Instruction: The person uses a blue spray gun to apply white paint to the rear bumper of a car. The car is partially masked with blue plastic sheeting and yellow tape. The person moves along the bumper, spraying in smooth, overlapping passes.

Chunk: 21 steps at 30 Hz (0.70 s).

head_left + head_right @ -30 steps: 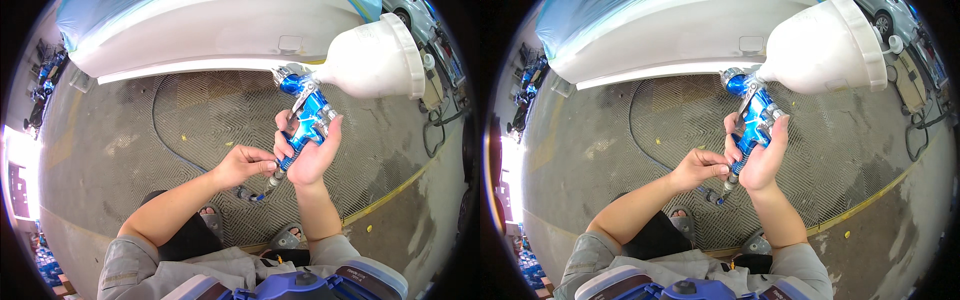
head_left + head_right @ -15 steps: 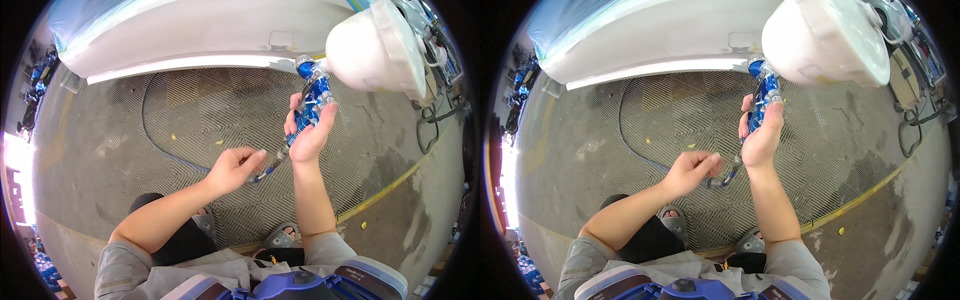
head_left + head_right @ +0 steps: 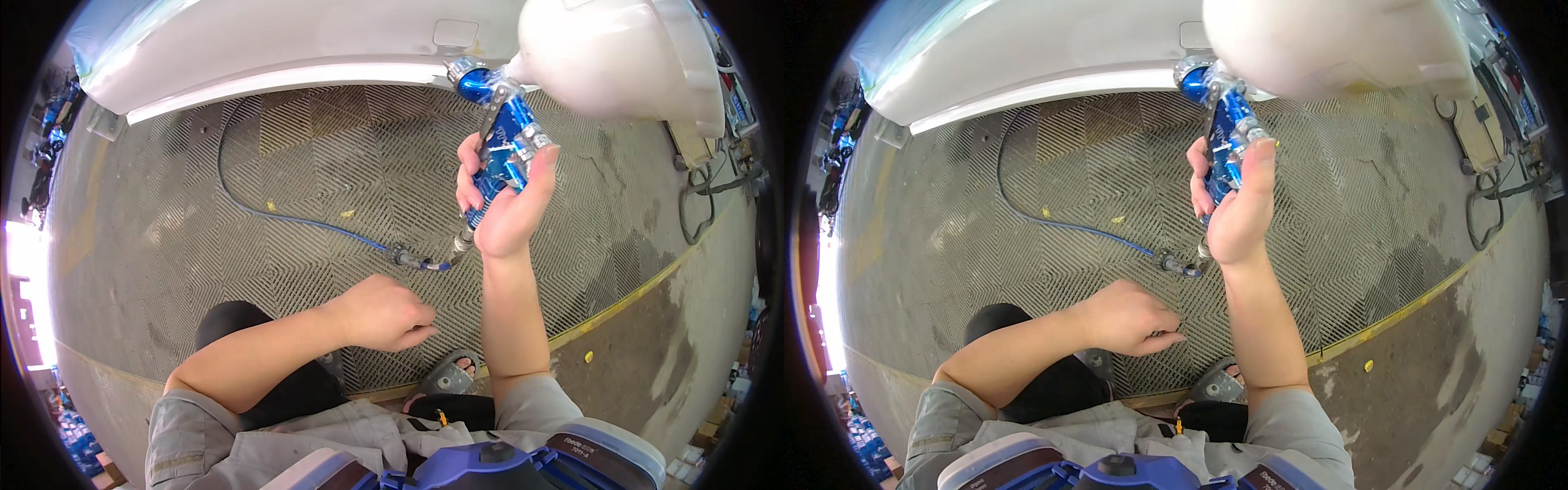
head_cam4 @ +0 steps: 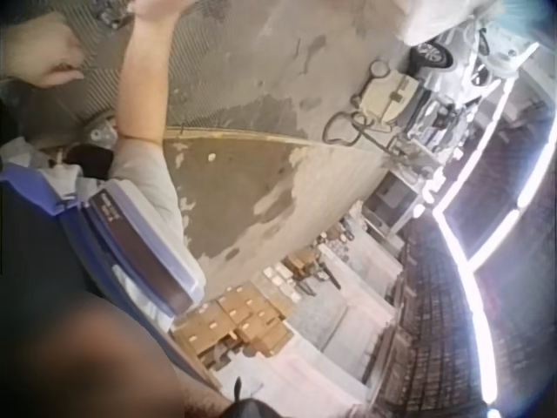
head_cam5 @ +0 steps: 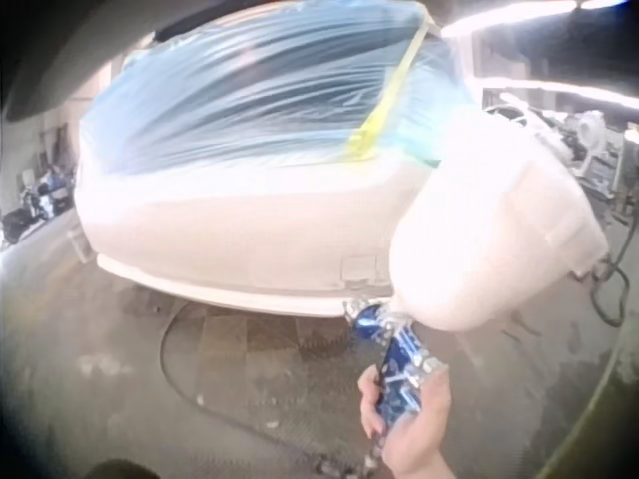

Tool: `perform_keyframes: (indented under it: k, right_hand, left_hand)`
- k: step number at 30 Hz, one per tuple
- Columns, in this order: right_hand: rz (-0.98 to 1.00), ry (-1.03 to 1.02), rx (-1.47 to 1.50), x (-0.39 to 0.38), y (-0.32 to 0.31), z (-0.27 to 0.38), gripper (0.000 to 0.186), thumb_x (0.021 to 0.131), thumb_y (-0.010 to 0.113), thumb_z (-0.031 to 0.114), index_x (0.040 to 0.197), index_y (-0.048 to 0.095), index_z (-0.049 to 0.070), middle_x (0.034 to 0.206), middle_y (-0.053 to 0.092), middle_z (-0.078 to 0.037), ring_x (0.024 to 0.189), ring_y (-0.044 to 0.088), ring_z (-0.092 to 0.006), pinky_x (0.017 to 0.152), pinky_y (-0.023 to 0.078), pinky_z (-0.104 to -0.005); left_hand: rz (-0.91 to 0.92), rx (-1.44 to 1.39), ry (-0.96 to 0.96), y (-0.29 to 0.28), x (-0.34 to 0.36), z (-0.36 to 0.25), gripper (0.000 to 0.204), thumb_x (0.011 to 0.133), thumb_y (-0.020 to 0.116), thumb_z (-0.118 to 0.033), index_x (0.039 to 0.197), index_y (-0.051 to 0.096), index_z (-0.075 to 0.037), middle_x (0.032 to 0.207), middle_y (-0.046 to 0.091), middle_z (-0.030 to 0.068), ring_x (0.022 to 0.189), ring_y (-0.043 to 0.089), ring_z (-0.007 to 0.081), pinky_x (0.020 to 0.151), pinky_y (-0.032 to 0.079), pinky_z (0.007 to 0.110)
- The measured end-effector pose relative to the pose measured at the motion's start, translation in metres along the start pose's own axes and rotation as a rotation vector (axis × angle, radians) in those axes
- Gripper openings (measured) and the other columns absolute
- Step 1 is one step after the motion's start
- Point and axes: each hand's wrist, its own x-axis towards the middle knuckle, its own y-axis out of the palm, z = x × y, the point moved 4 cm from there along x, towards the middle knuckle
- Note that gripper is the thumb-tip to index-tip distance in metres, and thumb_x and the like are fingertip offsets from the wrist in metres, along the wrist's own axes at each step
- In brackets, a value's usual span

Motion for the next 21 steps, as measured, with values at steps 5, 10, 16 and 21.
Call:
perform_keyframes:
  k: [5, 10, 16, 21]
  right_hand:
    - [-0.096, -0.017, -0.014, 0.004, -0.011, 0.009, 0.075, 0.104, 0.027, 0.071, 0.096, 0.053, 0.001, 0.076, 0.057, -0.008, 0.045, 0.044, -0.0114, 0.042, 0.036, -0.0274]
    - [-0.216, -0.011, 0.032, 0.001, -0.011, -0.006, 0.073, 0.104, 0.026, 0.071, 0.095, 0.052, 0.003, 0.077, 0.057, -0.007, 0.046, 0.044, -0.0124, 0.042, 0.036, -0.0286]
    - [-0.065, 0.089, 0.004, -0.009, 0.001, -0.024, 0.078, 0.103, 0.026, 0.074, 0.097, 0.054, 0.002, 0.076, 0.057, -0.006, 0.046, 0.043, -0.0102, 0.042, 0.035, -0.0274]
    - [0.019, 0.147, 0.027, -0.008, 0.0, -0.03, 0.08, 0.102, 0.026, 0.075, 0.095, 0.056, 0.001, 0.075, 0.058, -0.006, 0.046, 0.043, -0.0098, 0.042, 0.036, -0.0268]
  left_hand:
    - [-0.085, 0.003, 0.043, -0.003, -0.002, 0.0, 0.034, 0.095, 0.068, -0.031, 0.071, 0.056, -0.009, 0.063, 0.058, 0.0067, 0.06, 0.062, 0.0321, 0.052, 0.049, 0.045]
    - [-0.022, 0.039, 0.0, 0.001, -0.004, 0.003, 0.028, 0.093, 0.066, -0.03, 0.074, 0.062, -0.009, 0.069, 0.066, 0.0087, 0.069, 0.069, 0.0331, 0.06, 0.055, 0.048]
    - [0.019, 0.029, 0.012, 0.006, -0.003, 0.005, 0.028, 0.093, 0.065, -0.03, 0.075, 0.062, -0.008, 0.069, 0.066, 0.0105, 0.069, 0.069, 0.0343, 0.061, 0.055, 0.049]
    - [0.045, 0.029, 0.002, 0.008, -0.003, 0.005, 0.028, 0.093, 0.065, -0.03, 0.076, 0.064, -0.008, 0.069, 0.066, 0.0115, 0.069, 0.069, 0.0353, 0.062, 0.055, 0.05]
